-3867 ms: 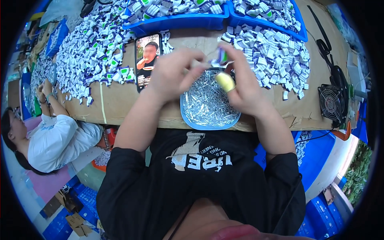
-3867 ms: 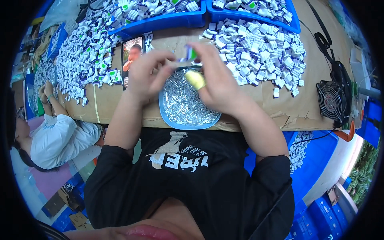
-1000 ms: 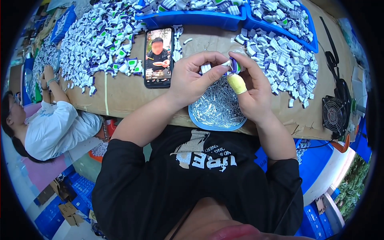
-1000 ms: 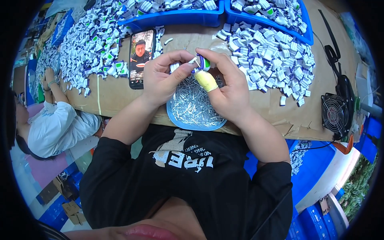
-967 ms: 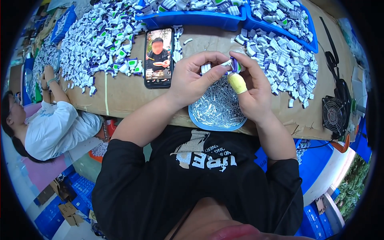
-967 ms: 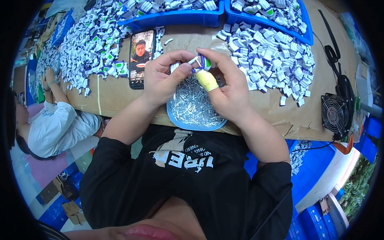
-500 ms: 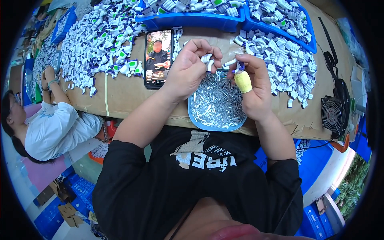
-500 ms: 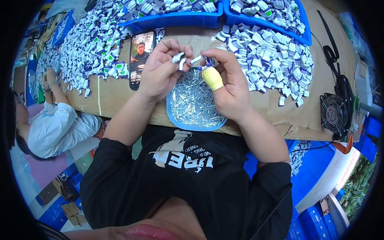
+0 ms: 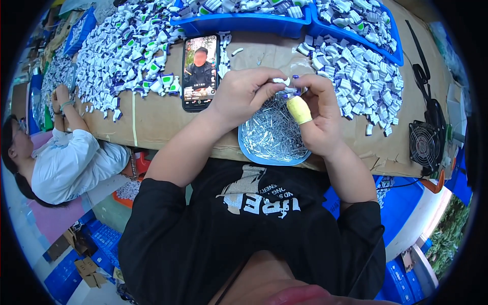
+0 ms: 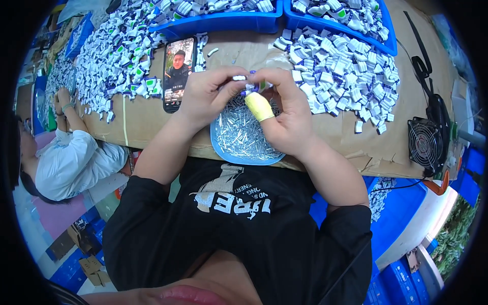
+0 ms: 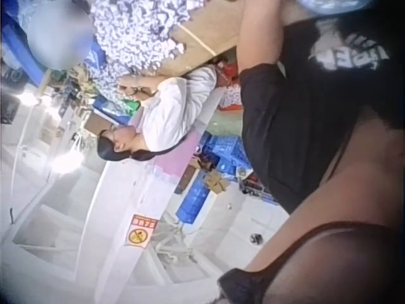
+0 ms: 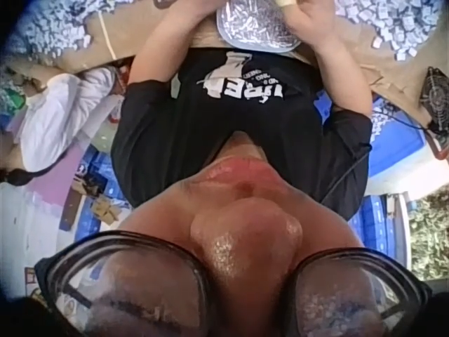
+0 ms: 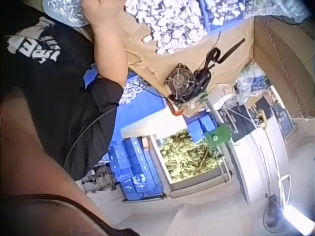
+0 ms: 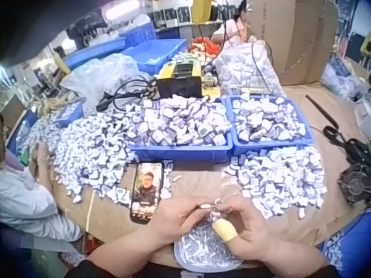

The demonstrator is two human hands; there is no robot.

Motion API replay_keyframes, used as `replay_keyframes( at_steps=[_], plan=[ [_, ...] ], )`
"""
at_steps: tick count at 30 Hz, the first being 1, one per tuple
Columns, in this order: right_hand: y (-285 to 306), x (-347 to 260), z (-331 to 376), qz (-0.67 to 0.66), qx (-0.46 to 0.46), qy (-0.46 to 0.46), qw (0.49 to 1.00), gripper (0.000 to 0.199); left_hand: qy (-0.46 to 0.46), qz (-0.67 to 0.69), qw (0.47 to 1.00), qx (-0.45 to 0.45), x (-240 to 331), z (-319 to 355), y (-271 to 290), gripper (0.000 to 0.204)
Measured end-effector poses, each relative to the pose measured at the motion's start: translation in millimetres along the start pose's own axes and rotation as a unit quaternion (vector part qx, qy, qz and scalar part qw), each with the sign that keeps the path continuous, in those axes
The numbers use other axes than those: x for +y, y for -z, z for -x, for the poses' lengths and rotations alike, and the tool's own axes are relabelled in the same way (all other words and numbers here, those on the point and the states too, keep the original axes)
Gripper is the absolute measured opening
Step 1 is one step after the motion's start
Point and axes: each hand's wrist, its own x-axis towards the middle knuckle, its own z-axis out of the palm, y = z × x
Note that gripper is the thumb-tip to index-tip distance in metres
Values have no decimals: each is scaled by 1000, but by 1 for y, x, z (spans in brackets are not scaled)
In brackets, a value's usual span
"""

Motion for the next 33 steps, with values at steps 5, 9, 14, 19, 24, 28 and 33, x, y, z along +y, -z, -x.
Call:
replay_keyframes(
  at_steps=[5,9,14,19,24,28,33],
  plan=[
    [-3,-11,-1,101,12,-60,993,38,-3,-72,997,4,6,-4,4,18],
    [-3,-17,-4,158,-7,-71,985,36,-18,-71,997,15,2,0,1,20],
    [2,-19,-4,191,-19,-95,977,34,-91,-149,984,24,7,-1,3,26],
    [9,-23,-5,139,-33,-203,969,32,-142,-203,969,13,4,2,1,31],
    [1,-16,-6,151,9,-84,985,38,-105,-108,987,61,3,1,-15,35],
    [7,-9,-12,230,-7,48,972,46,102,249,957,105,11,1,-11,28],
    [2,-10,-8,201,-28,42,978,43,143,350,925,-32,2,6,4,29]
  ],
)
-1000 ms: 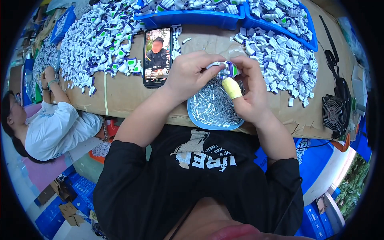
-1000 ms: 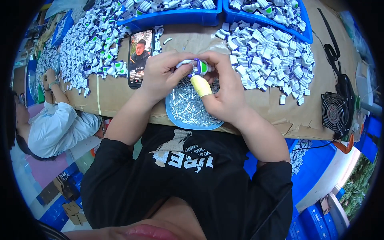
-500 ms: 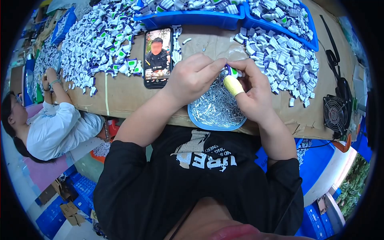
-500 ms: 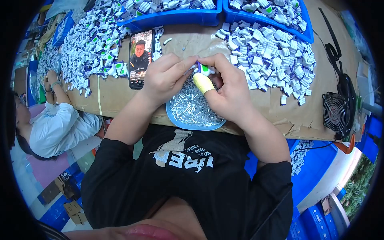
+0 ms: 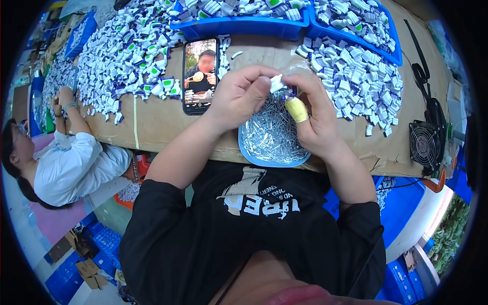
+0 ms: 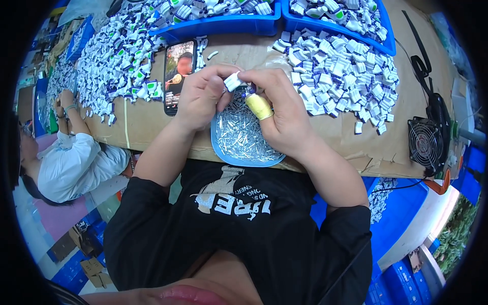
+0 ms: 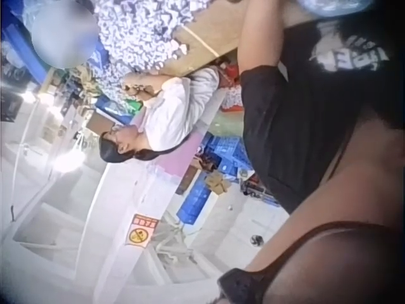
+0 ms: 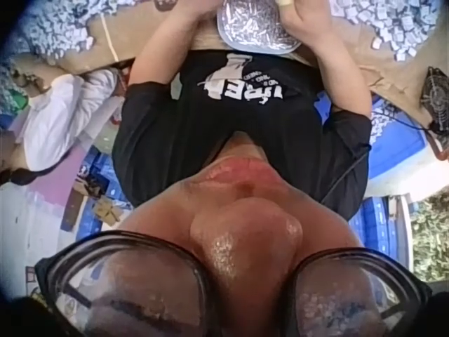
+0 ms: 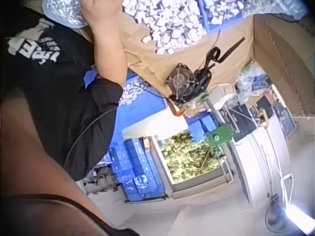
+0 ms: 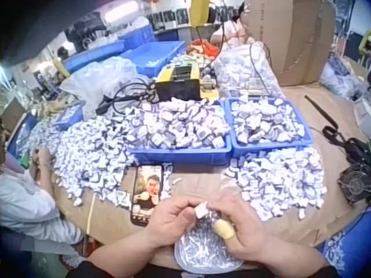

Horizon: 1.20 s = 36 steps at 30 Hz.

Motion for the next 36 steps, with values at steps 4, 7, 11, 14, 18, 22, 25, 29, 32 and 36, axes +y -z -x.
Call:
replay_keyframes(
  at_steps=[4,7,11,14,18,22,25,29,32,36],
  plan=[
    [-2,0,-2,-18,-3,-14,1000,40,-57,-133,989,30,2,-3,-3,27],
    [-1,-3,-1,-11,-18,-23,1000,39,-45,-181,981,50,5,-2,-5,25],
    [0,-3,0,-25,-24,-62,997,38,-74,-204,975,51,2,-4,-7,23],
    [2,-1,0,-22,-25,-47,998,36,-91,-236,967,35,3,-3,-7,23],
    [-2,1,3,-81,-23,-100,991,35,-76,-226,971,12,3,-4,-3,24],
    [-4,5,7,-232,11,-113,966,39,-17,-130,991,-33,7,-1,2,30],
    [2,4,8,-234,-21,-102,967,44,6,-34,998,-59,9,3,-2,34],
    [9,5,4,-170,-49,-39,983,48,60,50,990,-115,2,5,-1,38],
    [8,8,3,-142,-35,18,989,47,139,115,976,-125,7,6,-4,40],
    [9,10,1,-144,-28,79,986,48,142,133,965,-174,10,6,-3,40]
  ],
)
